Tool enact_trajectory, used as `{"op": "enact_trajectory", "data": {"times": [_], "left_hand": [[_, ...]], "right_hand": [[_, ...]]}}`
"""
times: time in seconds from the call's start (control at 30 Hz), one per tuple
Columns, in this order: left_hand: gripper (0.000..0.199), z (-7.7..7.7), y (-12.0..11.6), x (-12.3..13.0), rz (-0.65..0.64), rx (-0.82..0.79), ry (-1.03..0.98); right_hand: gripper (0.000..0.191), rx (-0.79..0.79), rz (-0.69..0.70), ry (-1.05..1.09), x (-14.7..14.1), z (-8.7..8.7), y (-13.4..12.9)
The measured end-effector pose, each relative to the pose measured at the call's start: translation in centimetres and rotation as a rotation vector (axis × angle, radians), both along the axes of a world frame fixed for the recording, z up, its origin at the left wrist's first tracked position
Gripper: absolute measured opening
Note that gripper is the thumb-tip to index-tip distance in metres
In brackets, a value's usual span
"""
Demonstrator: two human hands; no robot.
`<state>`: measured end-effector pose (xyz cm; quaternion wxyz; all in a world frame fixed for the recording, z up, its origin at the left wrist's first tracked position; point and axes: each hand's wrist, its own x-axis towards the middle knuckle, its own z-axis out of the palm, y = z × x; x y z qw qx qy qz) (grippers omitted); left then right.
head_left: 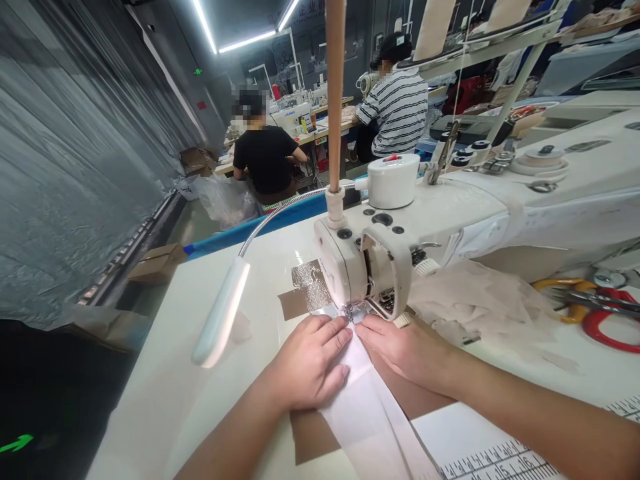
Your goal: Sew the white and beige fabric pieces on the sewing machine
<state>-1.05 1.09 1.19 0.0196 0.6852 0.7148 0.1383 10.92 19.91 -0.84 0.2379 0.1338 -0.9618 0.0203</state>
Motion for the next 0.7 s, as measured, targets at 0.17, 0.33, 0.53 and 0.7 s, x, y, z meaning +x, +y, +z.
{"op": "enact_trajectory", "data": {"times": [0.17,0.33,0.53,0.7], "left_hand": [[0.053,0.1,0.0,0.1,-0.01,0.002,0.021],[0.045,0.3,0.2,0.3,-0.043,0.007,-0.001],[0.039,0.3,0.2,0.3,-0.051,0.019,-0.036],[0.029,0.3,0.1,0.5,-0.065,0.023,-0.069]], "right_hand": [[0.035,-0.002,-0.042,-0.008,0.1,0.1,-0.1],[0.035,-0.098,0.034,-0.078,0.5,0.3,0.5],[0.036,-0.165,0.18,-0.178,0.8,0.4,1.4],[0.036,-0.197,0.205,-0.188,0.8,0.6,1.5]]}}
